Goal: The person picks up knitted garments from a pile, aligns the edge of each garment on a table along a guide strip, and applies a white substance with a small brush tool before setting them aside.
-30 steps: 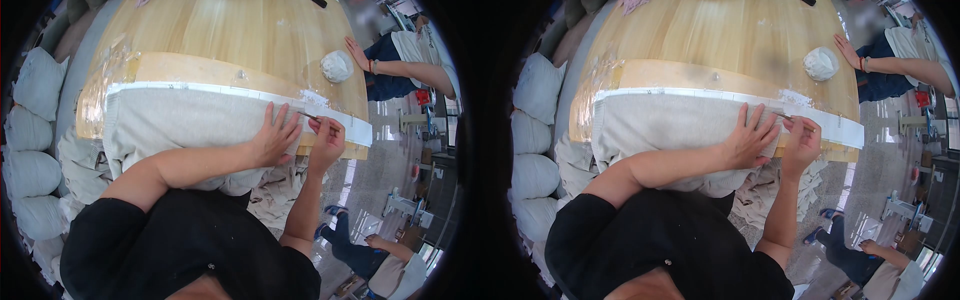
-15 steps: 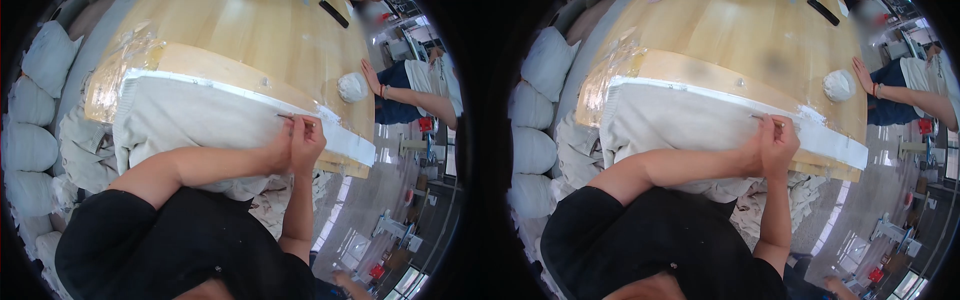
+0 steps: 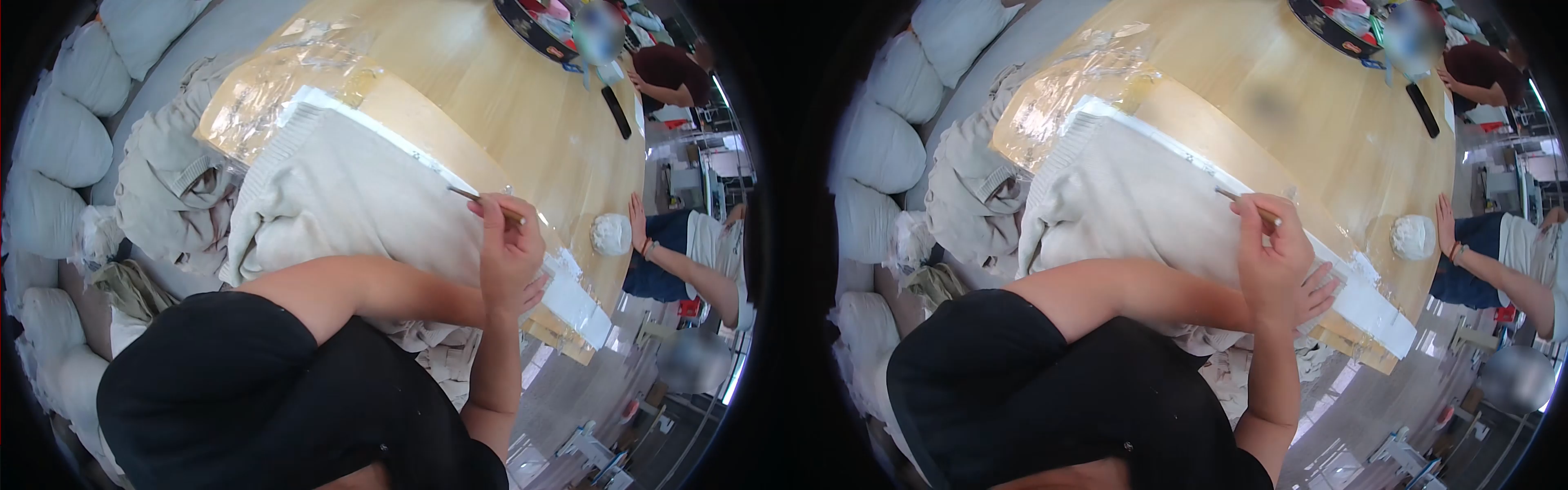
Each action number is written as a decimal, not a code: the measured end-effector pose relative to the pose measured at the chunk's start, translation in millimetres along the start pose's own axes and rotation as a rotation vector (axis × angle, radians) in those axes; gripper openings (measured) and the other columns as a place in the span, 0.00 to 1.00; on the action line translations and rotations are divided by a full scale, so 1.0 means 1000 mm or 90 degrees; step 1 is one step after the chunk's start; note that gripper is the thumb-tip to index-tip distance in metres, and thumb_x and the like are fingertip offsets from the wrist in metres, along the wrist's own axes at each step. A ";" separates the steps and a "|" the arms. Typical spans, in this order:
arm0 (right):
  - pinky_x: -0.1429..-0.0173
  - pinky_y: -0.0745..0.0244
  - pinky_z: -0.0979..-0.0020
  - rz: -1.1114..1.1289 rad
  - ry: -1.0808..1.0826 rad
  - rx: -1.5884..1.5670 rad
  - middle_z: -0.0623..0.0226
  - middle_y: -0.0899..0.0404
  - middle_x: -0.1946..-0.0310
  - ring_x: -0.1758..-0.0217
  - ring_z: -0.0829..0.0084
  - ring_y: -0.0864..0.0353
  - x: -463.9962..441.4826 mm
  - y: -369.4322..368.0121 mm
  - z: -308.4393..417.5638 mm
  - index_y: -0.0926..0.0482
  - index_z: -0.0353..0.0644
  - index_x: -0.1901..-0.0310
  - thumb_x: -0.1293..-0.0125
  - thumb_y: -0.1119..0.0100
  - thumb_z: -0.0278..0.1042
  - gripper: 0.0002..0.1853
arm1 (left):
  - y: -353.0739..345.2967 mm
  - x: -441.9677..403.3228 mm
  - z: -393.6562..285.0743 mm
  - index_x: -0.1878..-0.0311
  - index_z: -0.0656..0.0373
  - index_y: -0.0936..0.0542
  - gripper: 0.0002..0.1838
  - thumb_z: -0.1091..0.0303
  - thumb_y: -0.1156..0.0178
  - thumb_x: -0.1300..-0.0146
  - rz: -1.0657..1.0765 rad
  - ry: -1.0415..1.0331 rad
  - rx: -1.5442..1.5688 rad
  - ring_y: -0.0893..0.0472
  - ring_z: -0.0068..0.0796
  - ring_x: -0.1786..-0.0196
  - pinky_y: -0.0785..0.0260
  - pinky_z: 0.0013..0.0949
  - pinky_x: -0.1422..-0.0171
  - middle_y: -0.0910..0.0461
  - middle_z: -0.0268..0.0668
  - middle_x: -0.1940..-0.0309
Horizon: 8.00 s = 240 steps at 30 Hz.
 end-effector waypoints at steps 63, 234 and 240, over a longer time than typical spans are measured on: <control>0.66 0.24 0.79 -0.067 0.160 0.101 0.62 0.26 0.54 0.62 0.77 0.23 -0.096 0.037 0.058 0.30 0.35 0.56 0.37 0.52 0.24 0.09 | 0.092 0.291 0.092 0.74 0.65 0.28 0.20 0.54 0.43 0.42 0.104 0.386 0.772 0.29 0.28 0.77 0.36 0.32 0.70 0.28 0.41 0.82; 0.47 0.37 0.62 -0.046 0.101 0.693 0.61 0.25 0.54 0.52 0.59 0.29 0.087 0.160 -0.073 0.28 0.39 0.55 0.54 0.50 0.17 0.21 | 0.182 0.155 0.244 0.52 0.59 0.27 0.20 0.75 0.40 0.50 -0.210 0.374 0.200 0.24 0.31 0.60 0.30 0.31 0.59 0.27 0.38 0.61; 0.48 0.37 0.62 -0.060 0.116 0.642 0.60 0.25 0.56 0.53 0.59 0.29 0.085 0.162 -0.068 0.28 0.40 0.53 0.50 0.49 0.18 0.20 | 0.052 -0.013 0.051 0.72 0.59 0.24 0.08 0.70 0.38 0.57 -0.154 -0.023 0.295 0.28 0.41 0.60 0.34 0.38 0.58 0.28 0.39 0.67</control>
Point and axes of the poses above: each hand's wrist, its own x-axis away from the middle knuckle, its own y-axis out of the back of the hand, z = x × y, the point moved 8 cm from there along -x, towards the middle knuckle
